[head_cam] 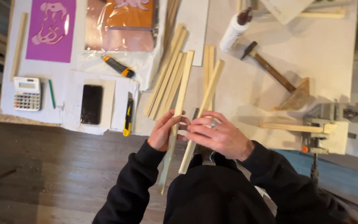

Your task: The person clamps mitered wood frame strips in a corner vise, aligning them against a triangle. They apply wood glue from a bottle to a joint, tighten the vise screw, tap the joint with a hammer, and trim excess with a utility knife. They then release the clamp, reposition another glued corner, and re-clamp it.

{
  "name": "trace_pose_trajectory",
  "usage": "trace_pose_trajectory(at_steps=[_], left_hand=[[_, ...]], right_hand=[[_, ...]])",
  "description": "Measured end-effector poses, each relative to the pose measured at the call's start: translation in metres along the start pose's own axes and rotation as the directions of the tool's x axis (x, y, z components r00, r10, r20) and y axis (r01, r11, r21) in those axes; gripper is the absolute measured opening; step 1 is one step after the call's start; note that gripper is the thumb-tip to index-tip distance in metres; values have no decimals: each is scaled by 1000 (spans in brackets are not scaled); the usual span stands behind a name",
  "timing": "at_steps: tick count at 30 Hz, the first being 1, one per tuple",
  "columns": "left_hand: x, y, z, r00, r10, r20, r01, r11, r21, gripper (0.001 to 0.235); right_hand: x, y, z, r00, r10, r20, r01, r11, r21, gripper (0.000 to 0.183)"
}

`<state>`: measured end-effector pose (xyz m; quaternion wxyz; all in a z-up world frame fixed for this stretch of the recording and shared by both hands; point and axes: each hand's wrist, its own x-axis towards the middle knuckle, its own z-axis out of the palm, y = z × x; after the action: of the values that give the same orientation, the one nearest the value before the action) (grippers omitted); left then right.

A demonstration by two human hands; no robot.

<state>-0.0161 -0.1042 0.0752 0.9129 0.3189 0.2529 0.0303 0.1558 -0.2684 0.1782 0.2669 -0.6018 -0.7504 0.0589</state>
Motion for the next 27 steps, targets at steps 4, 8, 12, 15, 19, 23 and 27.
trace_pose_trajectory(at_steps=[4, 8, 12, 15, 19, 23, 27], left_hand=[[12, -18, 16, 1000, 7, 24, -7, 1000, -15, 28], [15, -33, 16, 1000, 11, 2, -11, 998, -68, 25], [24, -40, 29, 998, 43, 48, -40, 997, -66, 27], [27, -37, 44, 996, -25, 82, 30, 998, -61, 32], [35, -64, 33, 988, 54, 142, -61, 997, 50, 31], [24, -63, 35, 995, 41, 90, -54, 987, 152, 29], [18, -66, 23, 981, 59, 184, -106, 961, 255, 30]], right_hand=[[-12, -1, 4, 999, -53, 5, 54, 996, -72, 34], [-25, -5, 10, 999, 19, -47, -21, 999, -43, 32], [-72, 15, 60, 855, 338, -393, -292, 940, 174, 12], [-25, 17, 37, 353, 933, -74, -380, 215, 899, 42], [-23, 45, 41, 277, 947, 161, -174, -115, 978, 35], [-33, 56, 39, 352, 936, -18, -244, 110, 964, 32], [-33, 43, 29, 347, 938, -32, -257, 127, 958, 31]])
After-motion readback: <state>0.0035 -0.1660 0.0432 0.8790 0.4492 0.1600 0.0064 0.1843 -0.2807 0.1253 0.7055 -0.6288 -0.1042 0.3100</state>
